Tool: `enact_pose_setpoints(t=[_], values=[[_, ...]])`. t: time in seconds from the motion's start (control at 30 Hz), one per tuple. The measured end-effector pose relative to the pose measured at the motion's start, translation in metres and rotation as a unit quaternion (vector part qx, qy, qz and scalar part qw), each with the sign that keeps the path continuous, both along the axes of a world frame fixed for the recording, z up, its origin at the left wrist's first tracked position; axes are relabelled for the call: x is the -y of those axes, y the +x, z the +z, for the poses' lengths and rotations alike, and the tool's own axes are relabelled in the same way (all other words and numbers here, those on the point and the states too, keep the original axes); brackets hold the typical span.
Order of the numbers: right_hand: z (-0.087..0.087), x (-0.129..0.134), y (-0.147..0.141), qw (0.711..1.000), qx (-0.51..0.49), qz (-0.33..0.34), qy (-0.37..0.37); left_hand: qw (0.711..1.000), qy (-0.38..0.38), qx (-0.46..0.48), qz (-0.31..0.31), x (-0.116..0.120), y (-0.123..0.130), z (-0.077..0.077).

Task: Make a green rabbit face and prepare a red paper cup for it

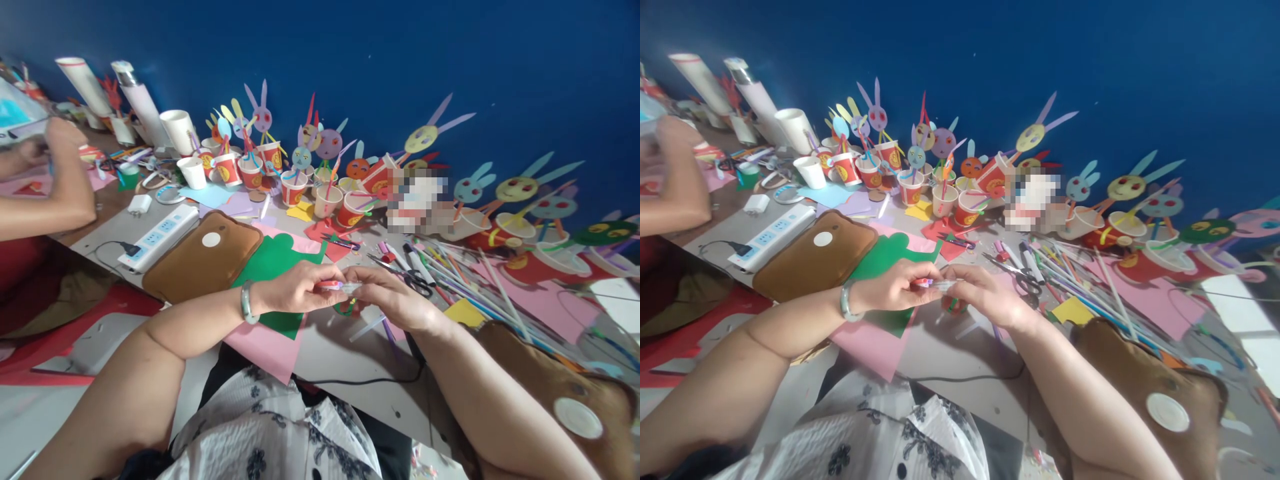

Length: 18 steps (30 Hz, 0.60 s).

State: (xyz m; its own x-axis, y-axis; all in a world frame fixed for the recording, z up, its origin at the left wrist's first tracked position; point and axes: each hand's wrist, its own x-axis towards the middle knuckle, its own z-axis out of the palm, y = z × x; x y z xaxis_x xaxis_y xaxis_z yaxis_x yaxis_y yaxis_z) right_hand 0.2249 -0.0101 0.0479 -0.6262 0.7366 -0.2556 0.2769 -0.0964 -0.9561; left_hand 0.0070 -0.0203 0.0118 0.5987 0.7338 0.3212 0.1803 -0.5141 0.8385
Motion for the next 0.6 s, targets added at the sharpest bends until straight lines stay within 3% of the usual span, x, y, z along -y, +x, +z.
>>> enact_pose_setpoints(t=[0.2,0.6], values=[[-0.0034,-0.0019,0.0017,1.000,-0.020,0.008,0.002,1.000,0.021,-0.002,-0.003,-0.0009,-0.0019,0.0006],[-0.0041,-0.0047,0.0069,0.998,-0.058,0.032,-0.001,0.999,-0.024,0.045,-0.014,-0.0020,-0.0025,0.0010]])
